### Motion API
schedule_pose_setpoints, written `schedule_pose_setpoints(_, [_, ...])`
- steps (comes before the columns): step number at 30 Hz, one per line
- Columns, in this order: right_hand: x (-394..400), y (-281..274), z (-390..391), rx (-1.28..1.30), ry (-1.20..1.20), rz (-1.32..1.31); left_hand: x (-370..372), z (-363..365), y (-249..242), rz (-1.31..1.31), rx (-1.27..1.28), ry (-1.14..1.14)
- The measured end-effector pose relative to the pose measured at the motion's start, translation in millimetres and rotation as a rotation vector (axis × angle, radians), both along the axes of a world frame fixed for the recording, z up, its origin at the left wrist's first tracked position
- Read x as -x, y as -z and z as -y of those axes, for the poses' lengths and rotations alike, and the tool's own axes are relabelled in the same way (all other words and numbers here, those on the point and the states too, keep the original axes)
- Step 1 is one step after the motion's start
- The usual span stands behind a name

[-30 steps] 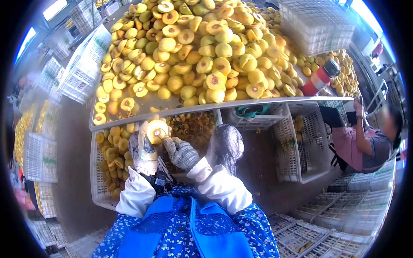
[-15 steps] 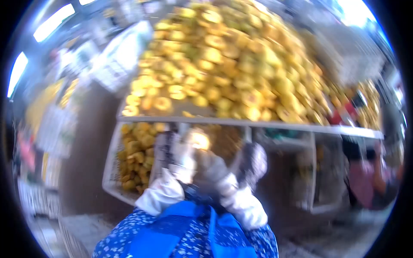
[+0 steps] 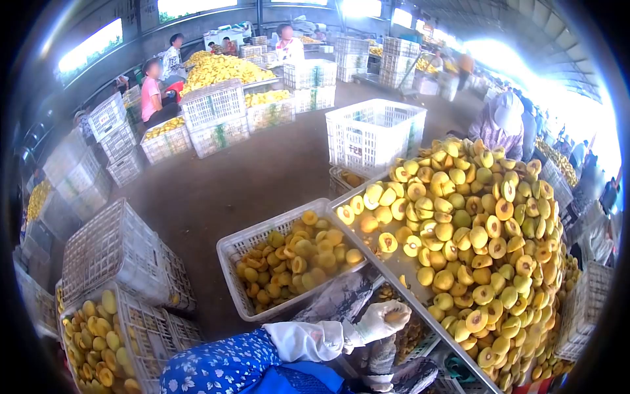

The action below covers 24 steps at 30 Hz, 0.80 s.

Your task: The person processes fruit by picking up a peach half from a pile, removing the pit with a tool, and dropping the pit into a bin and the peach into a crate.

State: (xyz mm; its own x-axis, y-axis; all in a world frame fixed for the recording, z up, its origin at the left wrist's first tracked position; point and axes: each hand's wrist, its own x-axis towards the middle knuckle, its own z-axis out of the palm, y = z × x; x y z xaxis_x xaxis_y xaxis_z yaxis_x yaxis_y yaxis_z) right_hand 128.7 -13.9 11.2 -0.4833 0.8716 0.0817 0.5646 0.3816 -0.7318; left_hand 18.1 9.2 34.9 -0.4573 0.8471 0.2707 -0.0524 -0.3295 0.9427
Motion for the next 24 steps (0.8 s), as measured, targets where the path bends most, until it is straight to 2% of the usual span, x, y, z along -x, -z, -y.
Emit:
schedule_pose_setpoints(4, [-8, -9, -7, 0.141, -0.096, -0.076, 6, 3, -2, 0.472, 0.13, 0.361])
schedule_pose_setpoints(7, [-32, -19, -6, 0.579, -0.256, -0.348, 18, 15, -30, 0.196, 0.259, 0.512])
schedule_pose_setpoints(9, [-57, -33, -3, 0.985, -0.347, -0.584, 30, 15, -25, -0.205, 0.079, 0.669])
schedule_pose_setpoints(11, [-61, -24, 4, 1.221, -0.318, -0.738, 22, 15, -22, -0.152, 0.062, 0.732])
schedule_pose_setpoints(13, [-63, 22, 8, 1.345, -0.155, -0.748, 15, 16, -19, 0.148, 0.284, 0.776])
schedule_pose_setpoints(15, [-20, 7, 35, 1.411, 0.042, -1.336, 7, 17, -20, 0.467, 0.353, 0.668])
schedule_pose_setpoints(17, [-6, 14, 46, 1.332, -0.019, -1.484, 5, 16, -21, 0.681, 0.478, 0.617])
schedule_pose_setpoints(18, [5, -12, 43, 1.326, 0.336, -1.415, 10, 17, -19, 0.833, 0.517, 0.683])
schedule_pose_setpoints(19, [-1, -6, 40, 1.369, 0.177, -1.292, 17, 19, -16, 0.984, 0.56, 0.746])
schedule_pose_setpoints(20, [-7, 0, 37, 1.386, 0.009, -1.167, 19, 22, -12, 0.903, 0.593, 0.667])
schedule_pose_setpoints(21, [-2, -12, 34, 1.317, -0.047, -1.108, 19, 19, -8, 0.808, 0.612, 0.611])
schedule_pose_setpoints(23, [1, -41, 27, 1.31, 0.04, -0.924, 21, 9, 11, 0.615, 0.394, 0.432])
schedule_pose_setpoints(24, [-4, -18, 24, 1.198, -0.035, -0.872, 30, 5, 5, 0.703, 0.384, 0.466])
